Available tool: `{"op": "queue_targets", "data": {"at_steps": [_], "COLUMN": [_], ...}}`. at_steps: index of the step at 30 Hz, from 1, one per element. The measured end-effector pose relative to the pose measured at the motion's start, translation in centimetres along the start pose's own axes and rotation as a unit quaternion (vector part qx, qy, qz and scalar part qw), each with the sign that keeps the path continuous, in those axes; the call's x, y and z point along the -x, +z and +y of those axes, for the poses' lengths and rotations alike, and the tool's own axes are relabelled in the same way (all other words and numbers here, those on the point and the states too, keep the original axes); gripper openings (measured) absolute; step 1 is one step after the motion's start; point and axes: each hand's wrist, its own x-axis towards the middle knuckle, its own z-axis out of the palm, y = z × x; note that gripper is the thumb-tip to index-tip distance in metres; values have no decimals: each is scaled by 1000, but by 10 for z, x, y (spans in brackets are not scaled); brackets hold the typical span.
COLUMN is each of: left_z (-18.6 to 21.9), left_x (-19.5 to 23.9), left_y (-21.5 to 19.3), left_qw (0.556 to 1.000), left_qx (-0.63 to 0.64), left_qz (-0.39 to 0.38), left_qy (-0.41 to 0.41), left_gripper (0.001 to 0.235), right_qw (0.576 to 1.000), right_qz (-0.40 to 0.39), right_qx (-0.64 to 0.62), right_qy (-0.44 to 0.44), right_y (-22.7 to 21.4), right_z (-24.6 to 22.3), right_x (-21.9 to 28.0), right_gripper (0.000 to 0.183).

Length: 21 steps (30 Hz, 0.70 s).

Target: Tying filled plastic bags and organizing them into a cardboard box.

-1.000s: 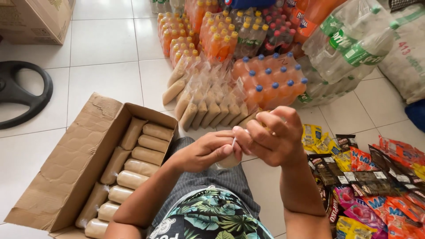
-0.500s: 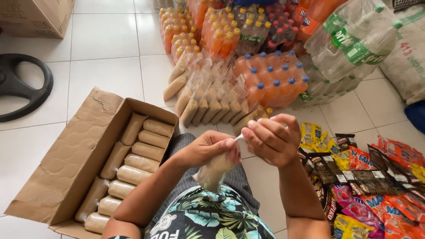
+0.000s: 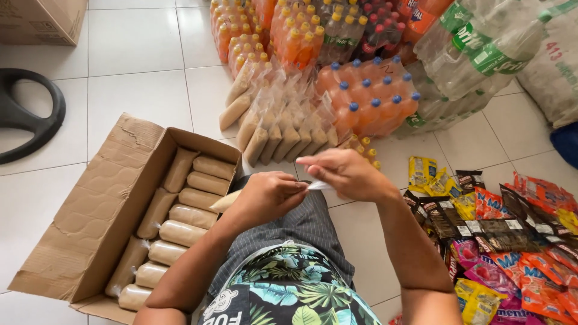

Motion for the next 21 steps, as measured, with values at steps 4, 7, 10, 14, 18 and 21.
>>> {"op": "queue_targets", "data": {"at_steps": [4,7,10,14,18,21], "left_z": [-5,-9,-22,-67,-91,-97], "left_x": [10,10,13,16,2,-11], "left_y": [2,-3,-3,13,37,56], "left_qw": [991,982,979,992,836,747], "left_qx": [-92,-164,-170,103,506,599], "left_qz": [74,55,75,-19,-156,-256], "left_qy": [69,75,84,-69,-146,-134], "left_gripper": [12,12,14,30,43,31], "right_qw": [993,993,986,832,714,762], "right_qz": [-100,-121,-50,49,127,153], "right_qx": [55,-5,75,409,514,442], "right_qy": [-2,-5,-137,-373,-459,-448], "right_y": [20,26,19,3,3,7], "right_z": [27,36,15,-39,-56,-58], "right_x": [-8,-10,-3,6,5,8], "right_gripper": [29,30,25,27,24,24]}}
